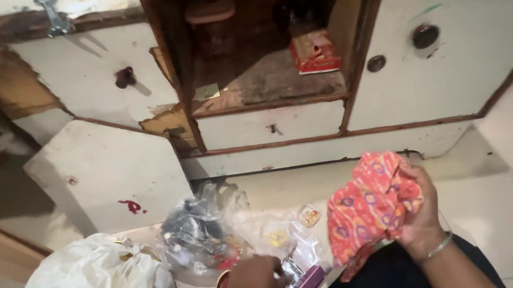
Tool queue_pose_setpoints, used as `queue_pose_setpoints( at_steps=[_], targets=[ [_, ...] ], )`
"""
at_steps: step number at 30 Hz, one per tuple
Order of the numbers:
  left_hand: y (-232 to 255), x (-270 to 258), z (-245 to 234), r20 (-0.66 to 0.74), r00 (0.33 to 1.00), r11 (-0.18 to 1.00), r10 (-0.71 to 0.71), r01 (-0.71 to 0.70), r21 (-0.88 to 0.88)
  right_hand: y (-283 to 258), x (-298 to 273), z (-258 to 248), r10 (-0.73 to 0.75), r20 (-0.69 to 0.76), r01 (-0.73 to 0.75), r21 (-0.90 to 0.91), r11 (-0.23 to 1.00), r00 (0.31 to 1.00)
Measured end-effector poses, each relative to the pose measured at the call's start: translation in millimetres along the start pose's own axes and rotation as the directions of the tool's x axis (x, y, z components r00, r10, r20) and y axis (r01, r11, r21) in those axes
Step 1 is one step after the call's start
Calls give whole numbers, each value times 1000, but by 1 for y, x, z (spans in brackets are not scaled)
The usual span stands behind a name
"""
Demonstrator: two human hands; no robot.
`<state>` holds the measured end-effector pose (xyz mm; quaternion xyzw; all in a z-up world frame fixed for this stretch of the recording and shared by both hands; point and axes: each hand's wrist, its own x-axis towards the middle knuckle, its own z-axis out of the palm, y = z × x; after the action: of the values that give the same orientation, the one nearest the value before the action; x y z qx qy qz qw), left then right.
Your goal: The person sits on the floor and wipes several small items with a patterned cloth, including a metal object, a pink box, and a small yellow container. After cleaning, the person places the items into a wooden cabinet.
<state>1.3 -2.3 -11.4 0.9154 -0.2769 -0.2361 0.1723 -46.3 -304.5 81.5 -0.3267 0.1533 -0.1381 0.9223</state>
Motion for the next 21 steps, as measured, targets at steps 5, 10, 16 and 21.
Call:
queue_pose_setpoints(
  at_steps=[5,10,16,21],
  targets=[
    [-3,38,74,-127,916,914,380,-352,201,9,33,-29,-33,-19,33,14,999,999],
    [-9,58,87,151,949,926,275,-304,225,8,43,-37,-99,-137,105,40,994,986],
    [2,59,14,10,1000,993,-24,25,-114,15,52,-40,-63,-71,64,11,998,996],
    [9,62,-32,-39,979,780,-199,134,-611,19,47,-31,-75,-77,70,-73,995,994]
  ],
)
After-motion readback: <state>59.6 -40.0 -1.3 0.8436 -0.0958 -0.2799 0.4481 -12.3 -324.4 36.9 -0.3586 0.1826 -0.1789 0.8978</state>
